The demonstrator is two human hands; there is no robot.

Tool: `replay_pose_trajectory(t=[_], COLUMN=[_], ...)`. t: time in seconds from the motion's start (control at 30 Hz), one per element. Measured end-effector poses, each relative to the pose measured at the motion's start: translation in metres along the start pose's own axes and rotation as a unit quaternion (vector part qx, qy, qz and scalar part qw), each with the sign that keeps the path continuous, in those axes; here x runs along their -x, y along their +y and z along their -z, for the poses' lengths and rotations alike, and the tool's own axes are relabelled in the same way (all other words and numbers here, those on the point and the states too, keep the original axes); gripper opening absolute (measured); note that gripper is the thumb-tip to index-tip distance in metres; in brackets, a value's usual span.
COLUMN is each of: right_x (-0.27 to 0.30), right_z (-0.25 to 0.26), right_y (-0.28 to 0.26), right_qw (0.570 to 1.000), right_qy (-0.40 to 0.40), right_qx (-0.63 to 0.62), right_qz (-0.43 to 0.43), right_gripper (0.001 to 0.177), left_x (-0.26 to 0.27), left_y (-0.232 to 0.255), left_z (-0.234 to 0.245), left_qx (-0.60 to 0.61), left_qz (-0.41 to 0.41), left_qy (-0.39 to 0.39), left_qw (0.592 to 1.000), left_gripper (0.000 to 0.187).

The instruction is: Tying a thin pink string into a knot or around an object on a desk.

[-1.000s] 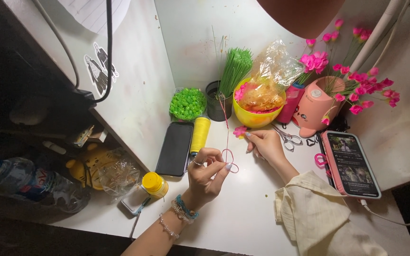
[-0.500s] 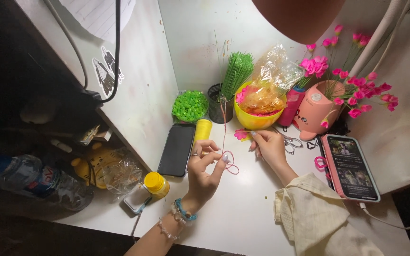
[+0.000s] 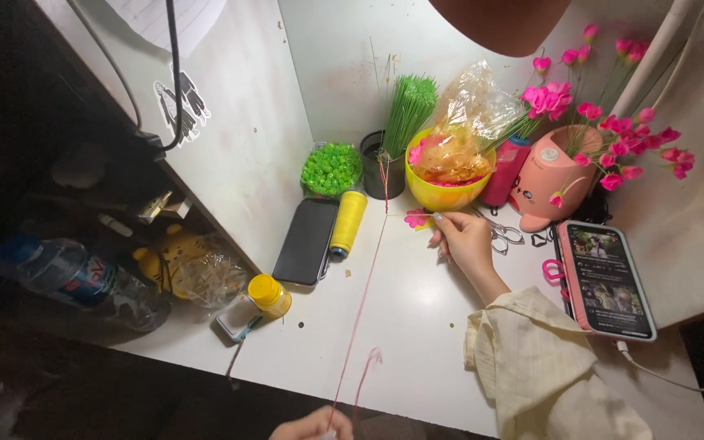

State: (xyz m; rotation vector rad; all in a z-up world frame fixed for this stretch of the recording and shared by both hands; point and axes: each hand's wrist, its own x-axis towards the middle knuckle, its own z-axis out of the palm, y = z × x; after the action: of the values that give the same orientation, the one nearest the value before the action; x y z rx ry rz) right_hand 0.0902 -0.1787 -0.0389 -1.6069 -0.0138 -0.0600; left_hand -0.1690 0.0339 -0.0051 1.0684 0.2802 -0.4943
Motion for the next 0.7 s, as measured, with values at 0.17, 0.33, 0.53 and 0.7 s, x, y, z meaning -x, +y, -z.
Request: replay_pose_trajectory(t=[0.17,0.33,0.53,0.7], right_x=[0.002,0.009,0.008,0.008], right_z=[-0.002,0.000,-0.001,0.003], right_y=[0.003,-0.005,-0.007,-0.001], right_qw=[1.000,0.999,1.000,1.000], right_qy=[-0.006,-0.003,-0.002,-0.004], right_qx=[-0.006,-0.001,-0.004,-0.005], right_qz=[0.018,0.032,0.021,0.020], right_gripper=[0.017,0.017,0.018,0.019], left_x=[0.017,0.023,0.015,-0.019], left_y=[-0.008,-0.003,0.005,0.040], left_z=[0.008,0.012,0.013,-0.016], left_qx=[-0.156,-0.389,-0.585,-0.602], left_qz=[-0.066,-0.189,-0.303,-0.377], left_qy=[0.030,0.045,0.044,0.076], left_qw=[0.985,0.900,0.751,0.699], left_gripper=[0.017,0.014,0.012,0.015])
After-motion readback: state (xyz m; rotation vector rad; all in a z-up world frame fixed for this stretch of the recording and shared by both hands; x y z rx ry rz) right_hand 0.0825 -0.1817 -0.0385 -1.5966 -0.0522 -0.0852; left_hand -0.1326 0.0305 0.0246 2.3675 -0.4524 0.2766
